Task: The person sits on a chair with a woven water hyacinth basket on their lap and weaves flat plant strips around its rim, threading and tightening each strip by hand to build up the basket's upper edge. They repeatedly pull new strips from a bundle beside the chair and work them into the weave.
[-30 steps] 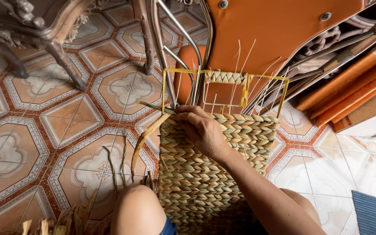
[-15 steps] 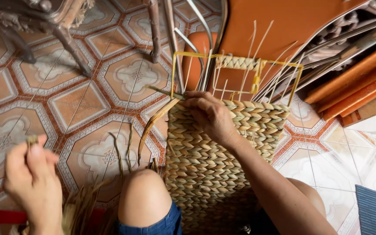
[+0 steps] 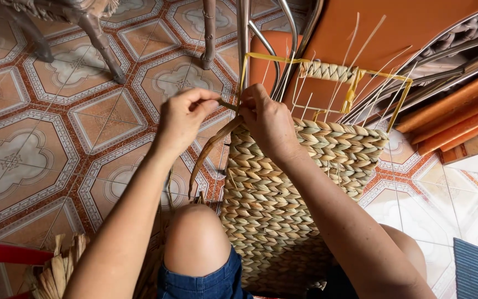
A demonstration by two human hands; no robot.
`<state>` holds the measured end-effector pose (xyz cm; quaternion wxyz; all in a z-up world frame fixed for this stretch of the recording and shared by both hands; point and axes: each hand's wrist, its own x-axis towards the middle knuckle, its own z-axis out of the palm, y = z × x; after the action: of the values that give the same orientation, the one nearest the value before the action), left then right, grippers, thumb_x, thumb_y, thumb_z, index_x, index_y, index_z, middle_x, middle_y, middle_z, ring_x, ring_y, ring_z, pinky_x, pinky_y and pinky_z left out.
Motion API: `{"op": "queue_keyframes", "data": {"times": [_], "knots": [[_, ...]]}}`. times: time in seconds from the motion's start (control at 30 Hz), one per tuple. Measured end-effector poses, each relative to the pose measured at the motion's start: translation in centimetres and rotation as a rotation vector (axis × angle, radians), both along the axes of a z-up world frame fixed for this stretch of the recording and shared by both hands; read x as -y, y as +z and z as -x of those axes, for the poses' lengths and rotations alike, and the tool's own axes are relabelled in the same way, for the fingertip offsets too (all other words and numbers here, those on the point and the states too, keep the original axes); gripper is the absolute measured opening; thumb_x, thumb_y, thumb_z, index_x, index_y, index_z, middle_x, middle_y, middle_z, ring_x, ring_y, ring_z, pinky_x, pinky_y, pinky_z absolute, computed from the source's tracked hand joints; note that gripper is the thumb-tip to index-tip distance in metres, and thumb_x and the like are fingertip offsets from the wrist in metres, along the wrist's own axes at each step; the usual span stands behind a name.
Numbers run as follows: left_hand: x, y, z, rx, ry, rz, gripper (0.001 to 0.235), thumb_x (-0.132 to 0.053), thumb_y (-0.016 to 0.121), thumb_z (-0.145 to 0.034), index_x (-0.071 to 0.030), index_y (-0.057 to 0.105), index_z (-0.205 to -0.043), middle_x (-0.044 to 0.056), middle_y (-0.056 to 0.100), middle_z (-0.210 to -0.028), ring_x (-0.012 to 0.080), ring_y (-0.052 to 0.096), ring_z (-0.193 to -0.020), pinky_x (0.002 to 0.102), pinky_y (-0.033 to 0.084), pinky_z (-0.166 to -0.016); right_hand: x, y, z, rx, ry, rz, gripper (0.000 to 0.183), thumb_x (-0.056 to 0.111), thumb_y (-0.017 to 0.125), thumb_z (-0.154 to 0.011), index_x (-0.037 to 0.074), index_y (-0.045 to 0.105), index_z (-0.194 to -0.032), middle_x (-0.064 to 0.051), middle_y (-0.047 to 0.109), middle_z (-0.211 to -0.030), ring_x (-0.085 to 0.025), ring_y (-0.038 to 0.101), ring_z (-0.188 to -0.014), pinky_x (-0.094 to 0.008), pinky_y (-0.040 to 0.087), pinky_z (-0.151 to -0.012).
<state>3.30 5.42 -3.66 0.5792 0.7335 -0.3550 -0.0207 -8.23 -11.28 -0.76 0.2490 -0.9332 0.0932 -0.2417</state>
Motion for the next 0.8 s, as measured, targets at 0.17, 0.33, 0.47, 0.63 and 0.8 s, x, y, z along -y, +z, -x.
{"op": "queue_keyframes", "data": {"times": [0.17, 0.33, 0.47, 0.63, 0.8], "knots": [[2.8, -1.5, -0.8, -0.171, -0.049, -0.051, 0.009, -0.012, 0.073, -0.094, -0.008, 0.076, -0.101, 0.002, 0.078, -0.089, 0.0084, 0.069, -0.077, 0.023, 0.055, -0.070, 1.1, -1.2, -0.8, 0.011, 0.032, -0.090, 0.020, 0.005, 0.069, -0.094, 0.003, 0.057, -0.109, -0.014, 0.078, -0.100, -0.023, 0.079, -0.090, -0.034, 0.066, -0.077], [3.9, -1.7, -1.9, -0.154, -0.111, -0.177, 0.014, -0.018, 0.074, -0.093, -0.009, 0.078, -0.103, 0.003, 0.079, -0.090, 0.0091, 0.070, -0.077, 0.025, 0.056, -0.072, 2.1, -1.9, -1.3, -0.027, 0.006, -0.116, 0.021, 0.003, 0.067, -0.094, 0.002, 0.055, -0.111, -0.014, 0.078, -0.102, -0.024, 0.078, -0.093, -0.033, 0.066, -0.078], [4.0, -1.0, -2.8, -0.217, -0.194, -0.227, 0.017, -0.019, 0.072, -0.093, -0.011, 0.078, -0.106, 0.002, 0.080, -0.093, 0.0093, 0.070, -0.080, 0.026, 0.057, -0.075, 2.1, -1.2, -1.5, -0.102, -0.031, -0.169, 0.019, 0.002, 0.063, -0.096, 0.003, 0.054, -0.113, -0.014, 0.077, -0.105, -0.022, 0.078, -0.095, -0.032, 0.066, -0.075], [4.9, -1.4, -3.7, -0.137, -0.292, -0.305, 0.015, -0.018, 0.075, -0.090, -0.009, 0.079, -0.100, 0.003, 0.080, -0.096, 0.0127, 0.074, -0.092, 0.031, 0.056, -0.088, 2.4, -1.2, -1.7, -0.135, -0.016, -0.251, 0.021, -0.001, 0.061, -0.095, 0.002, 0.054, -0.115, -0.015, 0.076, -0.105, -0.020, 0.078, -0.093, -0.029, 0.066, -0.073], [3.9, 1.5, -2.8, -0.133, -0.284, -0.395, 0.022, -0.018, 0.077, -0.084, -0.013, 0.073, -0.106, 0.003, 0.075, -0.095, 0.0157, 0.071, -0.094, 0.035, 0.056, -0.090, 3.1, -2.1, -1.5, -0.079, 0.091, -0.488, 0.021, -0.005, 0.060, -0.097, 0.002, 0.054, -0.115, -0.014, 0.076, -0.104, -0.018, 0.076, -0.093, -0.027, 0.065, -0.072]]}}
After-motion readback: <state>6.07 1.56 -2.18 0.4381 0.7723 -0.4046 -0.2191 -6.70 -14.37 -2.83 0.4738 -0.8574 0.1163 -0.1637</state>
